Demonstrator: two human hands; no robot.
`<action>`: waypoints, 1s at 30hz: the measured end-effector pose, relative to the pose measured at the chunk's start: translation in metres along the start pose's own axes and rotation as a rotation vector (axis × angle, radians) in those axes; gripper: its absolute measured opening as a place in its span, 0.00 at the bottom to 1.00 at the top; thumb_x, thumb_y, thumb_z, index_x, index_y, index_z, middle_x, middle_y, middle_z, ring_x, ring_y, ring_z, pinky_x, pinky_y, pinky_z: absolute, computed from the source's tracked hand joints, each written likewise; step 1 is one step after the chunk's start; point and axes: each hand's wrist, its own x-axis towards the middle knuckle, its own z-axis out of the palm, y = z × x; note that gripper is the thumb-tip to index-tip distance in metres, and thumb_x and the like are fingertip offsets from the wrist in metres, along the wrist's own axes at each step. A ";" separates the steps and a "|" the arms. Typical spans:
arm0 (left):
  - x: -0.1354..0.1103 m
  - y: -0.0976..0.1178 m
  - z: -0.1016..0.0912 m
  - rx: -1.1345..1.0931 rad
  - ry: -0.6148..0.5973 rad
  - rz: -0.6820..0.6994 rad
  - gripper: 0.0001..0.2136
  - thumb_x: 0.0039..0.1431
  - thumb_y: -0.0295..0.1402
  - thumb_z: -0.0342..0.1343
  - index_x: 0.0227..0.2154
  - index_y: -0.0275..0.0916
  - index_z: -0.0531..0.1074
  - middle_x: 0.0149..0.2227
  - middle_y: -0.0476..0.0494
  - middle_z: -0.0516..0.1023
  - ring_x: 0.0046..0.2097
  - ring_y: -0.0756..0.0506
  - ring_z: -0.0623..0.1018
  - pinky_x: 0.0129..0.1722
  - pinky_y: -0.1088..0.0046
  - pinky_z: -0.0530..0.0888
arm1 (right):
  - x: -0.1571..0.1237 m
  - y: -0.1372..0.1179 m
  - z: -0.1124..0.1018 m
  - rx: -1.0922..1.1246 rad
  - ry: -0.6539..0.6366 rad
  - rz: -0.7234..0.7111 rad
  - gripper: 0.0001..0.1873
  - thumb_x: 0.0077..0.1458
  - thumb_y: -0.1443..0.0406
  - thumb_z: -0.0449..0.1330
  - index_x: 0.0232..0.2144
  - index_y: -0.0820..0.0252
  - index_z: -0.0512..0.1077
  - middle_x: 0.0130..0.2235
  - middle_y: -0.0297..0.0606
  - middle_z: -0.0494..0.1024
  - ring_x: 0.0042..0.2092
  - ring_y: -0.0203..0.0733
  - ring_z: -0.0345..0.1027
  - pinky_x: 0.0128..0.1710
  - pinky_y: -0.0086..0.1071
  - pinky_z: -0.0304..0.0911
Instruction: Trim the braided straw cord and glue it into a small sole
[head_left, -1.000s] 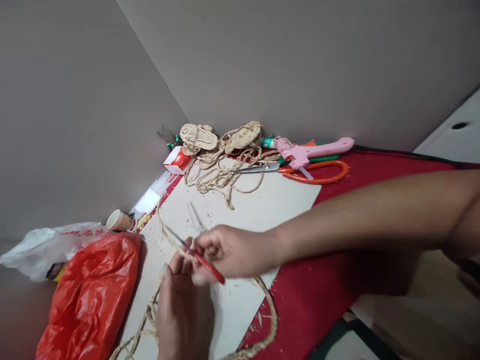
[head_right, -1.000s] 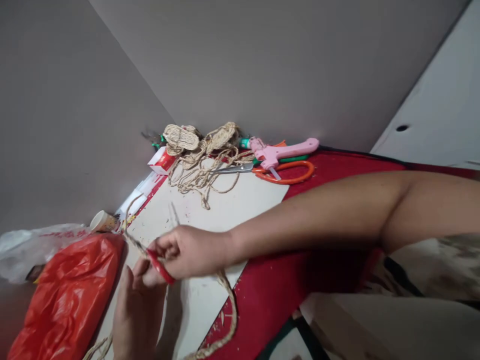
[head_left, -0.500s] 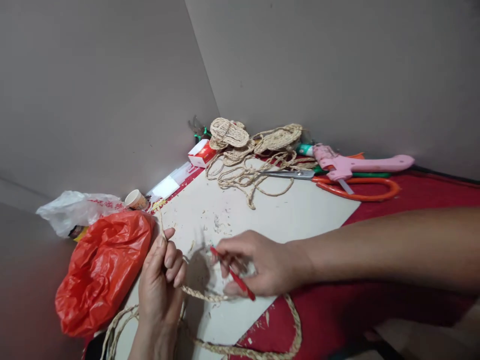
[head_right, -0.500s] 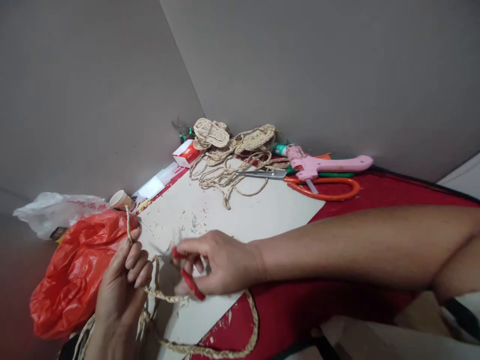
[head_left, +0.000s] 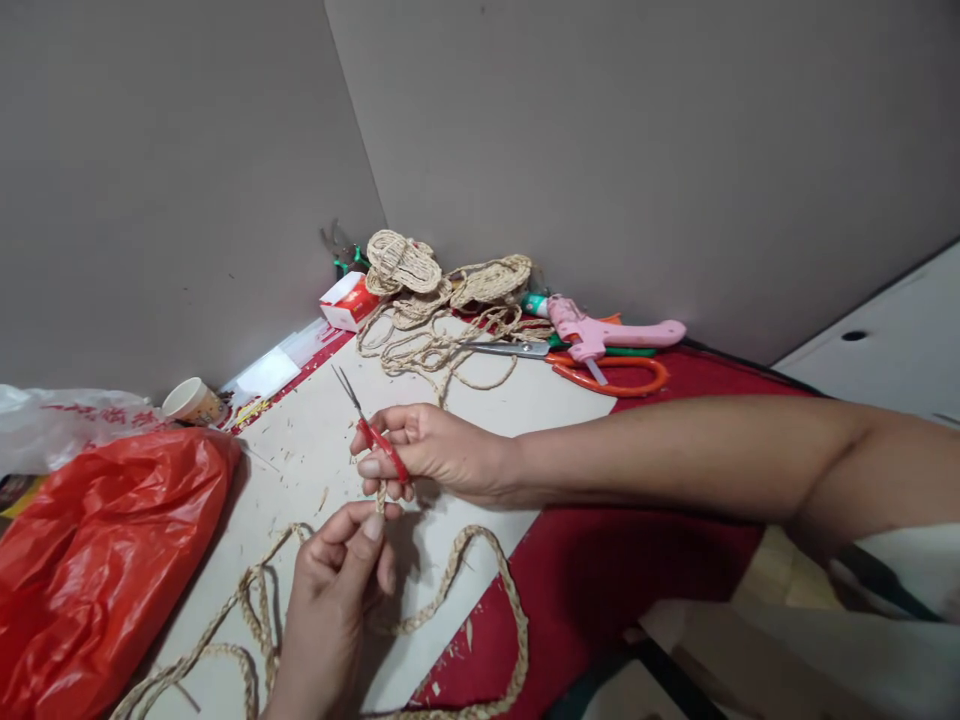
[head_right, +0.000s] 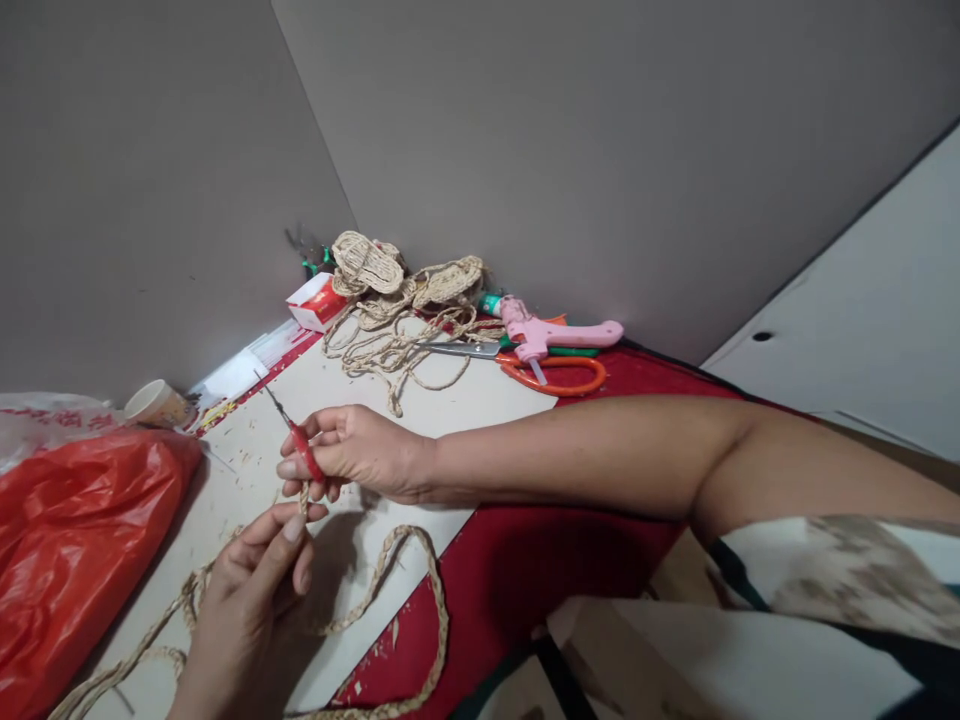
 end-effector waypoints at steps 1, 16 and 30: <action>-0.001 0.000 0.001 -0.008 0.002 -0.005 0.16 0.50 0.43 0.64 0.34 0.35 0.76 0.16 0.52 0.65 0.18 0.57 0.54 0.18 0.82 0.50 | 0.000 0.000 -0.001 -0.004 0.012 -0.002 0.24 0.38 0.60 0.72 0.34 0.65 0.67 0.25 0.32 0.75 0.20 0.26 0.67 0.21 0.19 0.60; 0.000 -0.003 0.001 -0.114 0.099 0.031 0.14 0.47 0.37 0.67 0.37 0.37 0.79 0.31 0.42 0.79 0.23 0.55 0.67 0.22 0.81 0.65 | 0.008 -0.016 -0.007 -0.067 0.080 -0.190 0.24 0.38 0.61 0.72 0.34 0.65 0.67 0.23 0.32 0.75 0.24 0.31 0.70 0.22 0.20 0.65; 0.009 -0.009 -0.005 -0.056 0.238 0.230 0.14 0.53 0.41 0.62 0.38 0.36 0.76 0.32 0.43 0.80 0.20 0.56 0.66 0.21 0.79 0.64 | 0.010 0.000 -0.016 -0.308 0.203 -0.245 0.24 0.45 0.52 0.67 0.35 0.62 0.64 0.25 0.32 0.73 0.24 0.31 0.67 0.25 0.24 0.62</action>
